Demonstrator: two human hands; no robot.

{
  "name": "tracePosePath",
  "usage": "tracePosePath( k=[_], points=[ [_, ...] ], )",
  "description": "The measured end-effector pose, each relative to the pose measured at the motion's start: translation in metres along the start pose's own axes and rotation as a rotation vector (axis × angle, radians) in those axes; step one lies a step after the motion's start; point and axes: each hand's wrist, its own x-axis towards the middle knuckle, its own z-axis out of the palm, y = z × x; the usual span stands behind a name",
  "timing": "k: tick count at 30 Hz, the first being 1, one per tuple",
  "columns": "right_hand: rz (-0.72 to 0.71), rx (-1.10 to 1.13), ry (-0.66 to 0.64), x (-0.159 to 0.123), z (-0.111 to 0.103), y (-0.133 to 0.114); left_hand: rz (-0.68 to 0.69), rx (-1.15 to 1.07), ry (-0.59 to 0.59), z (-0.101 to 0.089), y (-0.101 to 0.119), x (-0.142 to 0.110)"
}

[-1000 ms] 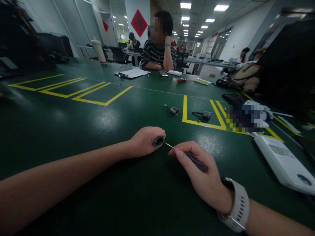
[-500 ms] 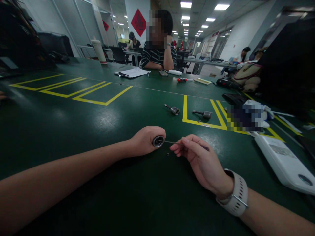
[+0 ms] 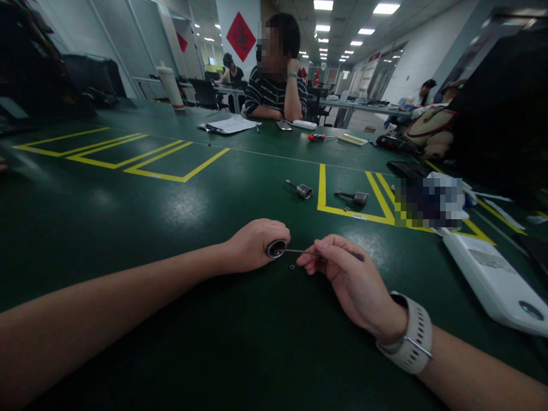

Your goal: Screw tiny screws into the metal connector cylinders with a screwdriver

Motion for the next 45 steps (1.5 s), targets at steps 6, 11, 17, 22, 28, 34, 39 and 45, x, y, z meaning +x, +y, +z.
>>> tracePosePath(
  k=[6,11,17,22,28,34,39,45],
  points=[
    [-0.035,-0.032,0.052,-0.002,0.002,0.001,-0.058,-0.005,0.000,0.001,-0.002,0.000],
    [-0.089,-0.025,0.103,-0.003,0.000,0.002,-0.091,-0.008,-0.009,0.001,-0.002,0.000],
    [-0.141,-0.131,0.046,-0.004,-0.002,0.005,-0.117,0.016,-0.011,0.002,-0.003,0.001],
    [-0.136,-0.351,-0.077,-0.005,-0.002,0.006,-0.096,0.070,0.024,0.001,-0.002,0.001],
    [-0.196,-0.353,-0.120,-0.009,-0.001,0.006,-0.128,0.053,0.038,0.002,-0.001,0.000],
    [-0.340,-0.635,0.008,-0.015,0.005,-0.001,-0.130,0.048,0.028,0.001,0.000,0.000],
    [-0.234,-0.536,-0.012,-0.010,0.003,0.001,-0.089,0.052,0.044,0.001,-0.001,0.000],
    [-0.033,-0.138,-0.032,0.001,-0.002,0.001,-0.078,-0.021,0.058,0.000,-0.001,0.000]
  ],
)
